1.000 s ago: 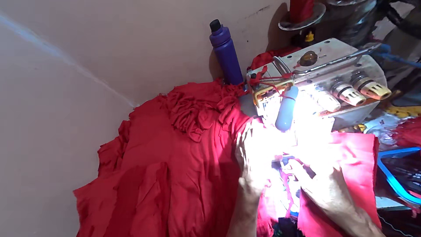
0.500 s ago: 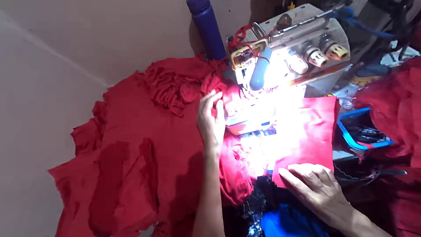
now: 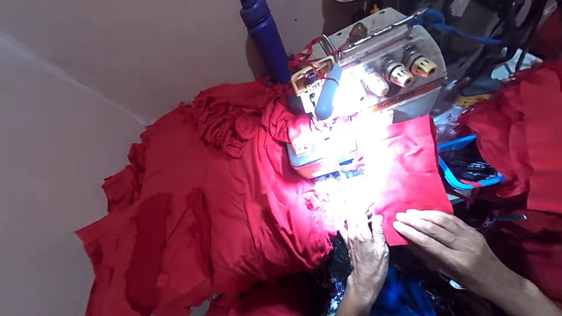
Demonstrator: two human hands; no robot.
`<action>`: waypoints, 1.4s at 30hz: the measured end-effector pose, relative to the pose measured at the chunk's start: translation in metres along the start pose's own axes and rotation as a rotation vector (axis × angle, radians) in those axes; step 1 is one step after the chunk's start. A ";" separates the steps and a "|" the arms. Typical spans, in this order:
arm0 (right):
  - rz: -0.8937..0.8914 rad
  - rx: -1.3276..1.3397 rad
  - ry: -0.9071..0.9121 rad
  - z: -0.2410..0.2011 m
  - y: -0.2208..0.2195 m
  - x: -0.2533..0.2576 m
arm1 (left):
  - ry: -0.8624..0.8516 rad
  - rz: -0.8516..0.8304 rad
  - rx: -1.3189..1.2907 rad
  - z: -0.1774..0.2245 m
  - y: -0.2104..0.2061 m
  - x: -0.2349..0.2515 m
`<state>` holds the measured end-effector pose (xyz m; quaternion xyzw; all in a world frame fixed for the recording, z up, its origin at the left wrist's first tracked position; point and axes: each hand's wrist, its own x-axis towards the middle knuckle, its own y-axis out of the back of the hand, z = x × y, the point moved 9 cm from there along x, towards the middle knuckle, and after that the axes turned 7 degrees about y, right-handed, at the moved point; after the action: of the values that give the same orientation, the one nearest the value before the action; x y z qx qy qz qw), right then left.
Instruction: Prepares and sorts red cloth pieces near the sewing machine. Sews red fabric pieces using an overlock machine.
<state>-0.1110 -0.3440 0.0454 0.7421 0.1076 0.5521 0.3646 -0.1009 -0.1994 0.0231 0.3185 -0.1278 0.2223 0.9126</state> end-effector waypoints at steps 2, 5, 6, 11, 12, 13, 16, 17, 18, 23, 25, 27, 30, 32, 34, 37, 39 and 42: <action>-0.007 -0.039 0.015 -0.010 0.003 -0.003 | 0.035 -0.025 -0.106 -0.007 0.005 0.001; 0.063 -0.014 -0.007 -0.012 0.002 -0.011 | 0.069 -0.009 -0.185 -0.013 0.022 -0.005; 0.082 0.023 -0.025 -0.010 0.002 -0.012 | 0.063 0.002 -0.187 -0.014 0.028 -0.007; 0.021 0.338 -0.254 0.011 -0.002 -0.004 | 0.042 -0.019 -0.176 -0.009 0.050 -0.011; -0.009 0.411 -0.293 0.015 -0.003 -0.002 | 0.038 -0.042 -0.204 -0.009 0.052 -0.011; -0.033 0.476 -0.317 0.018 -0.003 0.000 | 0.033 -0.078 -0.248 -0.007 0.052 -0.012; 0.033 0.673 -0.410 0.032 0.008 0.007 | 0.019 -0.308 -0.487 0.010 0.044 -0.010; 0.095 0.715 -0.459 0.037 0.015 0.010 | 0.012 -0.423 -0.565 0.018 0.038 -0.008; 0.159 0.737 -0.494 0.041 0.024 0.014 | 0.025 -0.541 -0.620 0.025 0.031 -0.005; 0.261 0.579 -0.356 0.032 0.059 0.041 | 0.249 -0.694 -0.608 0.045 0.003 0.045; 0.276 0.546 -0.338 0.031 0.064 0.044 | 0.250 -0.675 -0.480 0.051 0.003 0.064; 0.290 0.593 -0.400 0.037 0.061 0.041 | 0.228 -0.742 -0.473 0.052 0.000 0.063; 0.291 0.702 -0.539 0.048 0.046 0.029 | 0.281 -0.818 -0.542 0.040 -0.008 0.039; 0.257 0.700 -0.615 0.053 0.034 0.024 | 0.308 -0.839 -0.556 0.034 -0.012 0.026; 0.254 0.623 -0.656 0.060 0.033 0.029 | 0.348 -0.840 -0.625 0.030 -0.015 0.024; 0.344 0.520 -0.566 0.069 0.060 0.054 | 0.442 -0.873 -0.739 0.033 -0.020 0.037; 0.407 0.517 -0.432 0.062 0.084 0.068 | 0.519 -0.896 -0.777 0.037 -0.027 0.053; 0.412 0.517 -0.312 0.038 0.102 0.070 | 0.654 -0.769 -0.706 0.037 -0.032 0.085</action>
<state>-0.0758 -0.3929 0.1601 0.8911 0.0352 0.4487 0.0580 -0.0152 -0.2177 0.0662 -0.0645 0.2170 -0.0924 0.9696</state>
